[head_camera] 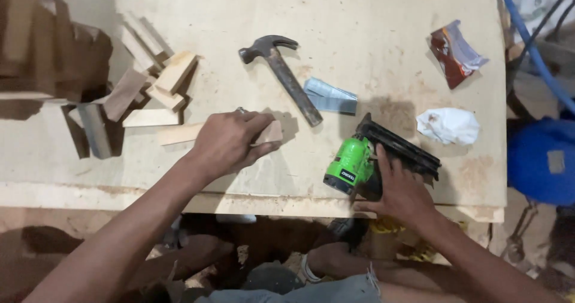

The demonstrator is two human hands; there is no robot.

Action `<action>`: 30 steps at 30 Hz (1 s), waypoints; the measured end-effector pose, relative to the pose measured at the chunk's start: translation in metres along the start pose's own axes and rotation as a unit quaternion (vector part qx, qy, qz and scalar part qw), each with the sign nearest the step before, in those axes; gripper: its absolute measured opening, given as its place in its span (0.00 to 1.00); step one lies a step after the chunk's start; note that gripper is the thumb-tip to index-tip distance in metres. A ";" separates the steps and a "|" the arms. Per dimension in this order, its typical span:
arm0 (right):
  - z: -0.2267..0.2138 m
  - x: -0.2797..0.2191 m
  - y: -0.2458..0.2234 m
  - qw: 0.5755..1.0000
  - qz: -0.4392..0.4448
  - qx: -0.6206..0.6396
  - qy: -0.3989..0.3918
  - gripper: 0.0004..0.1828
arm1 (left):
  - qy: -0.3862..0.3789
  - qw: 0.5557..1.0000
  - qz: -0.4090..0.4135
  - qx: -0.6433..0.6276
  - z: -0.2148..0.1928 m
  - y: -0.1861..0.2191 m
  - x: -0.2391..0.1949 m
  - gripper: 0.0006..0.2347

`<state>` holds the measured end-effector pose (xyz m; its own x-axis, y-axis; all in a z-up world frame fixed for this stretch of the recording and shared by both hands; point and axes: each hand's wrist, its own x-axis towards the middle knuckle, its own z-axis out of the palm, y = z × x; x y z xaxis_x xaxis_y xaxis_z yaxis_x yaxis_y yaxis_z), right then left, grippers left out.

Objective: Assembling small wooden frames by aligning wooden strips and joining them using a pneumatic nail gun.

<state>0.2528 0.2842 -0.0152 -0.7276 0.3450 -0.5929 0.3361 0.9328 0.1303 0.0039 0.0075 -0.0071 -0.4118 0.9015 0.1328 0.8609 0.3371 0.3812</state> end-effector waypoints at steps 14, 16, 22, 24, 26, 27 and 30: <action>-0.070 -0.013 0.029 0.956 0.061 0.285 0.034 0.24 | -0.025 1.000 0.001 -0.016 0.013 -0.003 0.006 0.16; -0.134 -0.026 0.006 0.934 0.084 0.346 -0.014 0.18 | -0.006 1.000 0.017 -0.010 0.015 -0.006 0.008 0.19; -0.211 -0.014 -0.035 0.975 -0.204 0.087 0.016 0.21 | -0.004 1.000 0.016 -0.002 0.021 -0.007 0.010 0.18; -0.228 -0.010 -0.055 0.958 -0.272 0.092 -0.027 0.14 | -0.019 1.000 0.002 -0.013 0.020 -0.005 0.008 0.21; -0.246 -0.021 -0.079 0.972 -0.196 0.115 -0.052 0.12 | -0.022 1.000 0.003 -0.009 0.017 -0.004 0.011 0.20; -0.254 -0.027 -0.091 0.980 -0.117 0.142 -0.074 0.11 | -0.028 1.000 0.005 -0.004 0.016 -0.003 0.011 0.19; -0.252 -0.021 -0.085 0.983 -0.150 0.105 -0.030 0.19 | -0.018 1.000 0.004 -0.008 0.013 0.000 0.012 0.17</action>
<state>0.0889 0.2238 0.1868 -0.7781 0.0447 -0.6265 0.2321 0.9473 -0.2206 0.0030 0.0218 -0.0172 -0.3943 0.9133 0.1024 0.8589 0.3266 0.3945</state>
